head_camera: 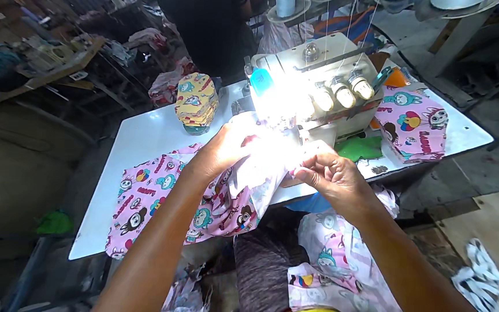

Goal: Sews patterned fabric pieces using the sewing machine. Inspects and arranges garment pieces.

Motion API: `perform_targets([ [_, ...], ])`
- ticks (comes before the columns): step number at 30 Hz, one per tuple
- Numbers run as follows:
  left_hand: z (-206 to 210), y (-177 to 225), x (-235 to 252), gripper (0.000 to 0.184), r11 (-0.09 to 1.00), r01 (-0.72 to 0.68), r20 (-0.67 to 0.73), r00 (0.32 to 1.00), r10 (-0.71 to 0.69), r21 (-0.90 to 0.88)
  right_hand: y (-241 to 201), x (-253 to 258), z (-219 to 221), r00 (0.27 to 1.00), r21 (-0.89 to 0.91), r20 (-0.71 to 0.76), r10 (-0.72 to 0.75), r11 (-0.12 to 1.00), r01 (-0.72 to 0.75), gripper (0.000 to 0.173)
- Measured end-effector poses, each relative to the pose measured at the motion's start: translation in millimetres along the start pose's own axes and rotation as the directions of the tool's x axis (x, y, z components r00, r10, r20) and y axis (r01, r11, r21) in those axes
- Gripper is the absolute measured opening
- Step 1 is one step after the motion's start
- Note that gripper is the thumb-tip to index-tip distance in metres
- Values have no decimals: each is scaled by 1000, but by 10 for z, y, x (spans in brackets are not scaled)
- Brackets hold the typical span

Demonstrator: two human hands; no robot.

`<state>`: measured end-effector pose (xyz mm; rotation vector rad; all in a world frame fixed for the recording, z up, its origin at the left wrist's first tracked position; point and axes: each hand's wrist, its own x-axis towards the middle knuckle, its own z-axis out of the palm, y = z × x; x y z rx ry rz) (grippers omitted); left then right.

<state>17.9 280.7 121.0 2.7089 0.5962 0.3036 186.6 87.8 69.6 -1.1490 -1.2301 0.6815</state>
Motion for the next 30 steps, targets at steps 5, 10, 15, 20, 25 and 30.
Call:
perform_targets([
  [5,8,114,-198,17,963,-107,14,994,107,247,-1,19,-8,999,32,-36,3,999,-2,2],
  [10,-67,751,-621,23,957,-201,112,977,181,207,-14,69,2,987,118,-141,-82,988,99,7],
  [15,-43,1181,-858,30,952,-289,277,927,252,100,-110,146,141,986,-1,16,-168,986,168,12],
  [20,-269,669,-855,24,940,-170,194,974,115,295,106,82,101,878,-171,413,-243,926,337,17],
  [25,-294,594,-788,22,957,-249,253,945,207,148,46,84,49,868,-209,461,-185,928,309,16],
  [30,-322,507,-681,20,966,-198,244,957,154,165,-17,99,45,870,-242,463,-172,919,311,15],
])
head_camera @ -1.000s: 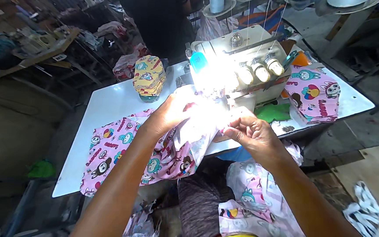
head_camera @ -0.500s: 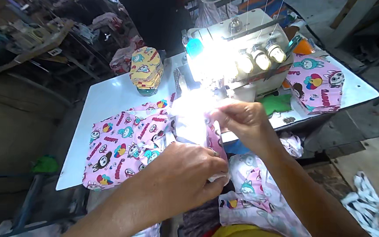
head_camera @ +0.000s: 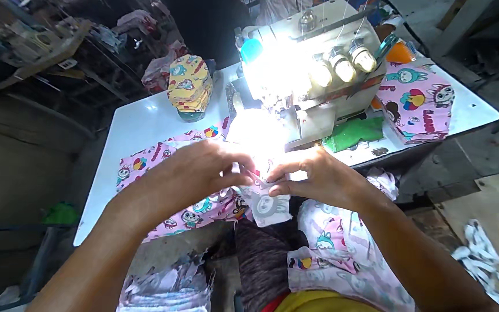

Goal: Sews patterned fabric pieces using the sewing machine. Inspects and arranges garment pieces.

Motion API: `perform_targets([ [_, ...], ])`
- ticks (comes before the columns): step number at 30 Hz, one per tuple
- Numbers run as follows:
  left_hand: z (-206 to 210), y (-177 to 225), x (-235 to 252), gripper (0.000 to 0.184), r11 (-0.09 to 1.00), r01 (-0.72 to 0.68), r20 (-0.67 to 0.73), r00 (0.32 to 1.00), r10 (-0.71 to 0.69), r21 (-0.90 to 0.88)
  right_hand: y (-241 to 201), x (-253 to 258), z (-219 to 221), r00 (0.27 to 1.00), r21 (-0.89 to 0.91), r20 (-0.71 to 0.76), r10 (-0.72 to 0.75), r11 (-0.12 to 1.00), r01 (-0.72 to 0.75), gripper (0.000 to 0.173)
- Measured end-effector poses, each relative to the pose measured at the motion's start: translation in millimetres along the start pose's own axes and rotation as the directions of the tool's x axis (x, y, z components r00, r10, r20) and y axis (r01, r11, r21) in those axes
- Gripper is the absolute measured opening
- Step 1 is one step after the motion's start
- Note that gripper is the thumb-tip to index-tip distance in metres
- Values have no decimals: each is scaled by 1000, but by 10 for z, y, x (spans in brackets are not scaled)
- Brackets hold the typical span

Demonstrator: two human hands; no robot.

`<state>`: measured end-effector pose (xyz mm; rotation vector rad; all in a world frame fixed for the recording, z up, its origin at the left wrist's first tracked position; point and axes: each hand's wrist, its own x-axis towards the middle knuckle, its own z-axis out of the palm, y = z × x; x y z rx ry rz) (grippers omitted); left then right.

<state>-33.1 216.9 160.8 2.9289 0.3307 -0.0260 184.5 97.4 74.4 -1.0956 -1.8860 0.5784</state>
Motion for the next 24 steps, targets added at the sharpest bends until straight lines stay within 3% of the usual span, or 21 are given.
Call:
perform_targets([
  [6,-11,112,57,20,996,-89,5,996,89,-25,39,-9,26,999,-5,-26,-32,999,32,18],
  [9,0,117,75,20,999,-51,-13,999,51,8,14,-6,28,1000,-4,-7,-10,1000,10,17],
  [11,7,117,93,37,1000,19,-31,999,-19,12,9,-19,25,1000,-8,0,4,1000,-4,14],
  [13,32,142,122,68,999,52,-44,998,-52,-4,21,-35,27,1000,-15,-3,-9,1000,9,15],
  [15,89,181,135,78,999,41,-64,997,-41,2,28,-43,33,1000,-18,-17,-21,1000,21,17],
  [19,71,182,107,41,995,4,-73,997,3,97,-5,-37,54,995,-22,-96,-12,1000,10,14],
  [24,-21,179,78,33,989,-9,-91,996,22,149,-131,2,104,971,80,-206,125,991,-110,18],
])
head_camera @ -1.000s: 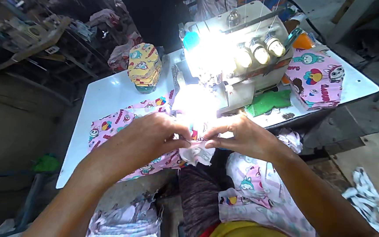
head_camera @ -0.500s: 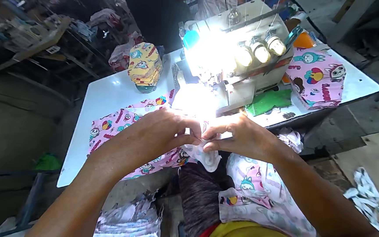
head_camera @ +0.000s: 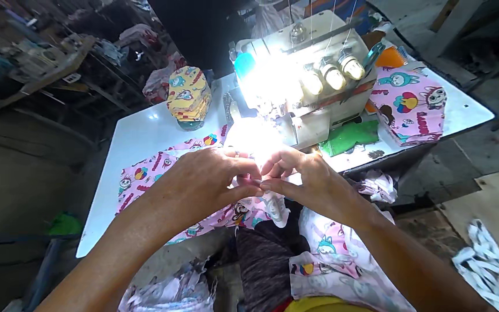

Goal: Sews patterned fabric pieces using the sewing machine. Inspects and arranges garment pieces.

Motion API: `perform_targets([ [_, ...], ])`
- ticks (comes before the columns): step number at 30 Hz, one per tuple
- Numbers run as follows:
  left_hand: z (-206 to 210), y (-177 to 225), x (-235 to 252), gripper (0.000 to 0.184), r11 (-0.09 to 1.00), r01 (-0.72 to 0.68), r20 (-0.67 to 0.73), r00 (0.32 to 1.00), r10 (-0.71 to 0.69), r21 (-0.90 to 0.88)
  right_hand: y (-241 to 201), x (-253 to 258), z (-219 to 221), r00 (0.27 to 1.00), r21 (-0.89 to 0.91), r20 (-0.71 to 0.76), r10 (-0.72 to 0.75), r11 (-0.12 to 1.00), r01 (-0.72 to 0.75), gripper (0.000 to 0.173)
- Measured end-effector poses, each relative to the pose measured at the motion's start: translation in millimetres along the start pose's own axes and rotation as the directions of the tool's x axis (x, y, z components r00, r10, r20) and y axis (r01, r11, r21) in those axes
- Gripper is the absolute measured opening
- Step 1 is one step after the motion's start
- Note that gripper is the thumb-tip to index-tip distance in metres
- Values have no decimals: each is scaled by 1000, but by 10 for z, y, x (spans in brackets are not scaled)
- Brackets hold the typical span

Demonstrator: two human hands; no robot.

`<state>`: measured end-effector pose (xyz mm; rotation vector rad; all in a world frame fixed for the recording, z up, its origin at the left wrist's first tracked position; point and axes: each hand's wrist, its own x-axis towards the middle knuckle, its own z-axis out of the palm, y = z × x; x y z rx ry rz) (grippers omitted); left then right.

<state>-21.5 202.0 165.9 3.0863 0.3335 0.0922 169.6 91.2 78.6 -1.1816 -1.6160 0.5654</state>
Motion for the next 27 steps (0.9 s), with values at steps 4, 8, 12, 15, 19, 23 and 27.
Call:
perform_targets([
  [4,-3,-32,-10,30,999,-16,-2,1000,16,-50,-43,1,64,999,37,-51,0,999,2,20],
  [8,29,-20,8,37,999,-5,-24,1000,4,-33,-47,-5,73,997,35,-79,-22,999,25,19],
  [12,23,19,41,36,1000,9,-16,1000,-9,22,-45,-13,75,991,8,-129,-31,999,32,17],
  [15,-25,-28,35,31,997,-25,-11,1000,24,-67,-42,-51,61,983,41,-182,7,999,0,17],
  [19,-191,-212,-66,31,992,123,-32,992,-124,-14,157,-214,39,969,156,-83,234,963,-220,26],
  [23,-302,-298,-70,25,960,138,-36,988,-151,-244,331,-208,326,896,207,346,278,909,-362,40],
  [27,-352,-175,-38,30,987,160,-73,984,-161,-29,276,38,1002,995,138,-79,-69,987,79,45],
])
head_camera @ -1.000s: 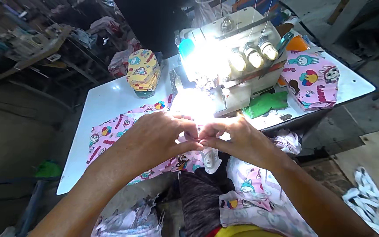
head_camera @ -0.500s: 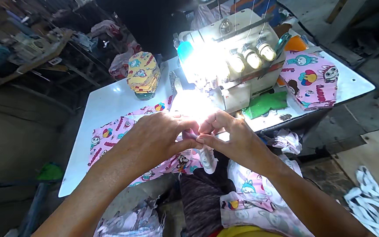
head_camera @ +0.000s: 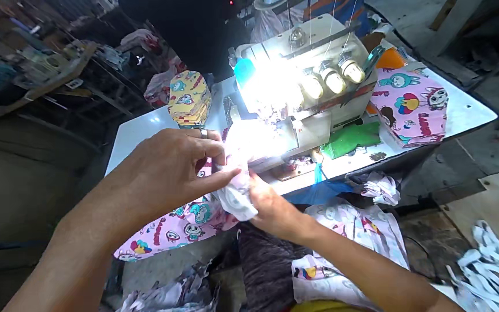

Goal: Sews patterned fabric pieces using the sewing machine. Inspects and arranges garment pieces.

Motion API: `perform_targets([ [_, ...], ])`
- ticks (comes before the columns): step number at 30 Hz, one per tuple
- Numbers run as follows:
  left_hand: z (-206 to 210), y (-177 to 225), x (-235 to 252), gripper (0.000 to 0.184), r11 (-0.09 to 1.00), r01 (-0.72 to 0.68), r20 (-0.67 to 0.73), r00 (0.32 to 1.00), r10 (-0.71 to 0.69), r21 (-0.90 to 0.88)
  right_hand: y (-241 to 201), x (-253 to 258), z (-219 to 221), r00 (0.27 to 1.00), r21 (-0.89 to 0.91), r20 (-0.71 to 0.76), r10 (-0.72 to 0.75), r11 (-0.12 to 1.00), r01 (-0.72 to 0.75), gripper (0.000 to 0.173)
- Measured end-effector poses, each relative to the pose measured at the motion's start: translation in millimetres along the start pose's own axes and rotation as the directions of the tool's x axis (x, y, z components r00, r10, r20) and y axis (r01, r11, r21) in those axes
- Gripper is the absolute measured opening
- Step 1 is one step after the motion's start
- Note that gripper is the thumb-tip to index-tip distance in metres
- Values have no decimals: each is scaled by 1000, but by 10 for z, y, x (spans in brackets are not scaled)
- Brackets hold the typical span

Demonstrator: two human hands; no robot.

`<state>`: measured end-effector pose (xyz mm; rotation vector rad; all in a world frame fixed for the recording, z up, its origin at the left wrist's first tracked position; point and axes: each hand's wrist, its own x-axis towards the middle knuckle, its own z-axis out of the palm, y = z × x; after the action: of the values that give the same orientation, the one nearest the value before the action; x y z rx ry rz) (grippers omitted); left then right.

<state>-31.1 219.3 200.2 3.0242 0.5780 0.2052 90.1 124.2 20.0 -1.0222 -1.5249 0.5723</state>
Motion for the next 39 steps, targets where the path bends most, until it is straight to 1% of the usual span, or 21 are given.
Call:
perform_targets([
  [1,-16,-14,-19,34,994,5,4,1000,-6,110,51,50,150,993,-57,-79,-91,995,87,39],
  [2,-39,-42,-52,36,983,19,10,1000,-21,181,123,77,260,981,-117,-109,-158,982,145,33],
  [3,-54,-82,-93,35,977,35,10,999,-38,209,208,75,322,979,-159,-85,-188,972,173,29],
  [4,-51,-133,-140,34,977,51,5,999,-53,206,296,47,340,982,-178,-25,-187,968,179,29],
  [5,-20,-199,-189,32,985,62,-8,998,-61,164,381,0,328,984,-188,39,-173,966,177,28],
  [7,85,-309,-293,24,996,85,-16,996,-85,-8,508,-105,219,981,-189,118,-154,966,175,22],
  [8,140,-339,-341,20,990,102,-16,994,-104,-93,515,-136,124,982,-185,117,-149,968,169,20],
  [9,190,-359,-382,18,981,116,-22,992,-120,-157,486,-143,17,984,-191,82,-156,967,169,19],
  [10,231,-364,-402,18,975,127,-38,990,-136,-184,435,-125,-92,985,-210,23,-173,962,174,17],
  [12,296,-350,-397,20,973,129,-87,985,-148,-191,293,-30,-299,967,-274,-99,-234,941,200,13],
  [14,329,-321,-367,20,977,118,-114,984,-140,-180,165,98,-455,937,-354,-167,-307,906,233,10],
  [18,336,-286,-335,18,979,110,-107,986,-129,-174,118,313,-554,901,-486,-160,-403,826,283,10],
  [22,344,-290,-350,20,980,121,-110,984,-139,-155,200,433,-504,889,-589,-136,-438,757,283,11],
  [25,365,-301,-361,20,981,131,-106,984,-147,-144,229,442,-490,888,-621,-129,-442,734,275,11],
  [28,374,-309,-366,21,982,141,-101,983,-155,-128,242,413,-501,879,-631,-112,-463,717,298,10],
  [32,384,-303,-354,20,979,128,-98,985,-144,-160,245,428,-528,879,-638,-104,-465,709,300,11],
  [36,386,-300,-358,19,974,144,-95,982,-163,-175,263,477,-506,871,-635,-81,-484,699,329,9],
  [39,383,-314,-372,21,975,169,-108,977,-185,-142,265,431,-492,865,-638,-71,-497,689,343,10],
])
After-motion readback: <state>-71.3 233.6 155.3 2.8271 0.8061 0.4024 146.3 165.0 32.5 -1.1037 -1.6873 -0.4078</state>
